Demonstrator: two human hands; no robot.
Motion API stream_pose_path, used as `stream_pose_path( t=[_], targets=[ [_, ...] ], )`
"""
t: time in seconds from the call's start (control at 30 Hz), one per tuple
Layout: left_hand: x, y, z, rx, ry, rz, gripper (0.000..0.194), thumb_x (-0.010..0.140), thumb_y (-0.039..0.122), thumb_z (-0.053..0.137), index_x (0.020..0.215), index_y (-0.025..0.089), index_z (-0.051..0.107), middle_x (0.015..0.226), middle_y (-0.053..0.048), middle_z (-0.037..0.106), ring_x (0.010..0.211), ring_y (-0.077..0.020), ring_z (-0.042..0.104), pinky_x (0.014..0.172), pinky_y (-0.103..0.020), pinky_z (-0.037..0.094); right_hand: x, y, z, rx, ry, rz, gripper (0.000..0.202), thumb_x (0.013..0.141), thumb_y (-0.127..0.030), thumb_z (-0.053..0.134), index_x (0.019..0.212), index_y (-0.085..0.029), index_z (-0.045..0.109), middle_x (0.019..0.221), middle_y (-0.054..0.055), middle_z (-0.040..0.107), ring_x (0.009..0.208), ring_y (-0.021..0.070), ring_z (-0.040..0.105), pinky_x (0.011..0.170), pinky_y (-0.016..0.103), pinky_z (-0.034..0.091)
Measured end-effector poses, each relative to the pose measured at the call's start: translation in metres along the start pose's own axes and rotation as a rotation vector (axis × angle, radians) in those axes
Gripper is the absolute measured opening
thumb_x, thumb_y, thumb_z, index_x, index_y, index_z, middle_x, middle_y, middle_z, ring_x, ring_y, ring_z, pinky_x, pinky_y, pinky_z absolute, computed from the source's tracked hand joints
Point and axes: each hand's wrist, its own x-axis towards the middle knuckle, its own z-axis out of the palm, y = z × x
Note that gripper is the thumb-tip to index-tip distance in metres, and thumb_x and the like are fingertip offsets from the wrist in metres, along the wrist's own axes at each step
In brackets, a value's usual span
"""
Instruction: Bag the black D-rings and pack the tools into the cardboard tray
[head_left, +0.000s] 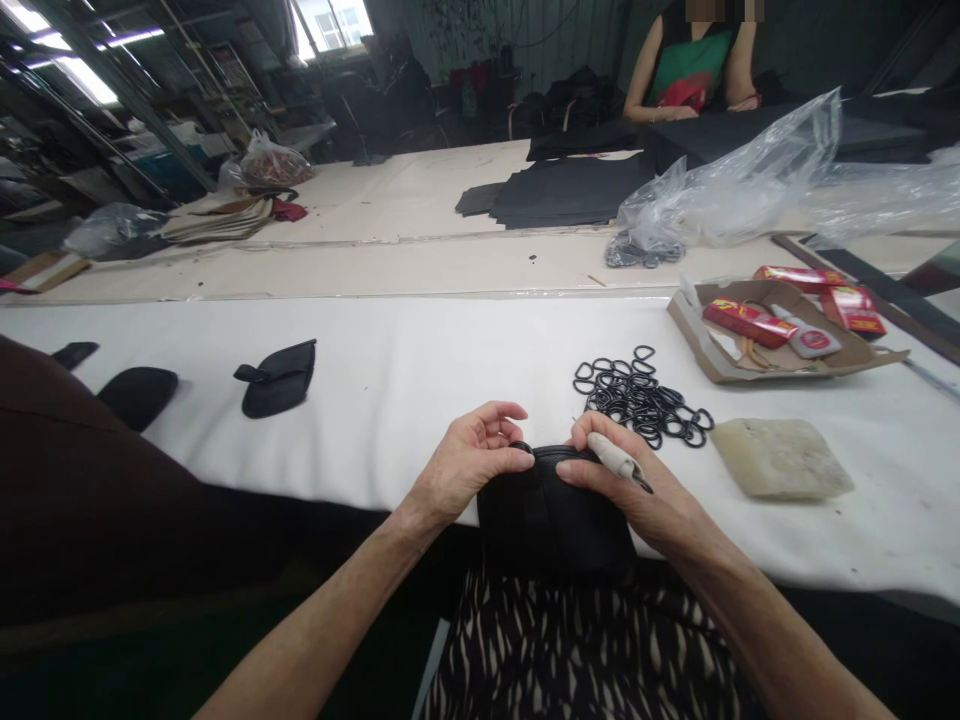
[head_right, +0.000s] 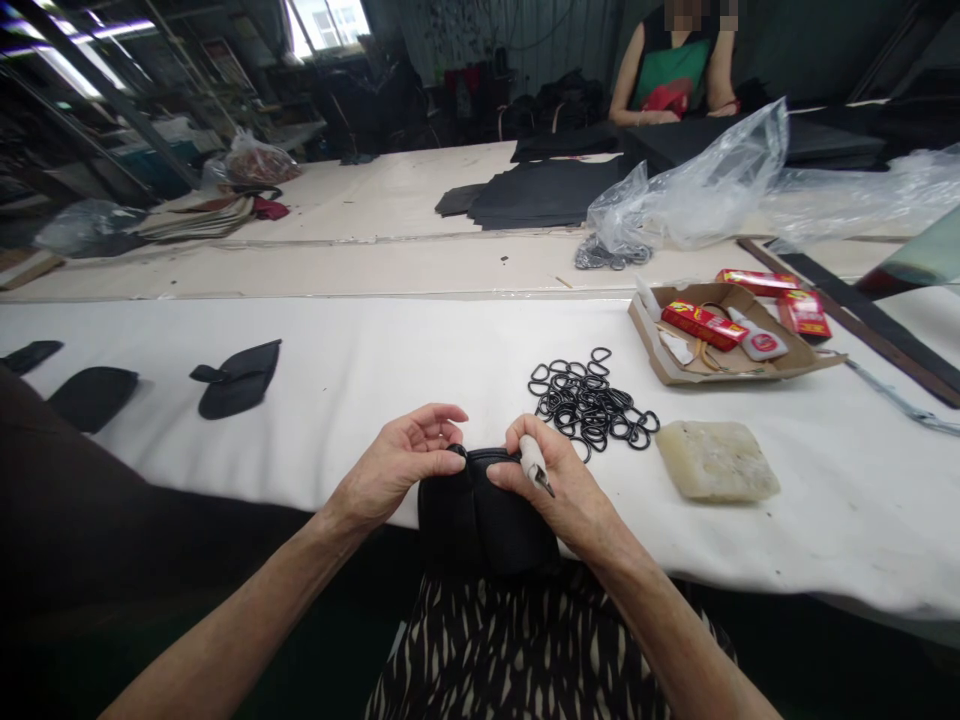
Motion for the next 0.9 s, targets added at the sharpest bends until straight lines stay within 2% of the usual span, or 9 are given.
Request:
stream_pose_path(
  t=[0.13, 0.27, 0.4, 0.5, 0.73, 0.9],
  targets=[
    [-0.002, -0.002, 0.002, 0.024, 0.028, 0.015, 0.038, 0.054, 0.012, 0.073, 0.091, 0.016, 0.063, 0.077, 0.001, 0.057, 0.074, -0.0103, 0.054, 0.069, -0.022, 0.044, 0.002, -0.004, 0.004, -0.009, 0.03, 0.006, 0.02, 0.075, -0.035, 0.057, 0.076, -0.022, 0.041, 0.062, -0.006, 0.039, 0.058, 0.0108, 0.035, 0.05, 0.022, 0.029],
    [-0.004, -0.004, 0.004, 0.092, 0.073, 0.053, 0.033, 0.058, 0.012, 0.07, 0.089, 0.016, 0.061, 0.073, 0.003, 0.053, 0.069, -0.0088, 0.052, 0.065, -0.021, 0.042, 0.005, -0.001, 0.016, -0.032, 0.08, 0.075, 0.021, 0.072, -0.03, 0.059, 0.076, -0.023, 0.039, 0.055, -0.009, 0.035, 0.051, 0.0101, 0.032, 0.046, 0.021, 0.026],
    [-0.007, -0.004, 0.005, 0.149, 0.118, 0.087, 0.03, 0.06, 0.012, 0.067, 0.089, 0.016, 0.06, 0.07, 0.004, 0.051, 0.067, -0.0084, 0.05, 0.061, -0.02, 0.039, 0.007, 0.006, 0.027, -0.176, 0.127, 0.078, 0.02, 0.071, -0.026, 0.059, 0.078, -0.025, 0.04, 0.055, -0.01, 0.038, 0.051, 0.0102, 0.036, 0.047, 0.022, 0.028],
    [-0.011, -0.002, 0.006, 0.152, 0.146, 0.095, 0.029, 0.06, 0.011, 0.067, 0.088, 0.016, 0.06, 0.069, 0.005, 0.051, 0.066, -0.0085, 0.05, 0.06, -0.02, 0.039, 0.006, 0.001, 0.032, -0.283, 0.148, 0.074, 0.021, 0.071, -0.028, 0.058, 0.078, -0.025, 0.039, 0.054, -0.009, 0.04, 0.052, 0.0116, 0.038, 0.048, 0.023, 0.028],
    [-0.015, 0.0, 0.004, -0.023, 0.126, 0.023, 0.029, 0.054, 0.011, 0.07, 0.082, 0.015, 0.062, 0.071, 0.003, 0.054, 0.067, -0.0097, 0.051, 0.063, -0.021, 0.041, 0.005, -0.013, 0.038, -0.501, 0.176, 0.056, 0.016, 0.075, -0.028, 0.052, 0.08, -0.025, 0.037, 0.056, -0.007, 0.045, 0.055, 0.014, 0.043, 0.052, 0.025, 0.03],
    [-0.018, -0.009, -0.004, -0.19, 0.173, -0.012, 0.031, 0.046, 0.008, 0.072, 0.075, 0.014, 0.065, 0.069, 0.002, 0.056, 0.068, -0.01, 0.052, 0.064, -0.021, 0.04, 0.002, 0.0, 0.047, -0.596, 0.21, -0.06, 0.012, 0.078, -0.031, 0.052, 0.082, -0.025, 0.042, 0.064, -0.003, 0.058, 0.057, 0.0162, 0.052, 0.052, 0.027, 0.037]
  ],
)
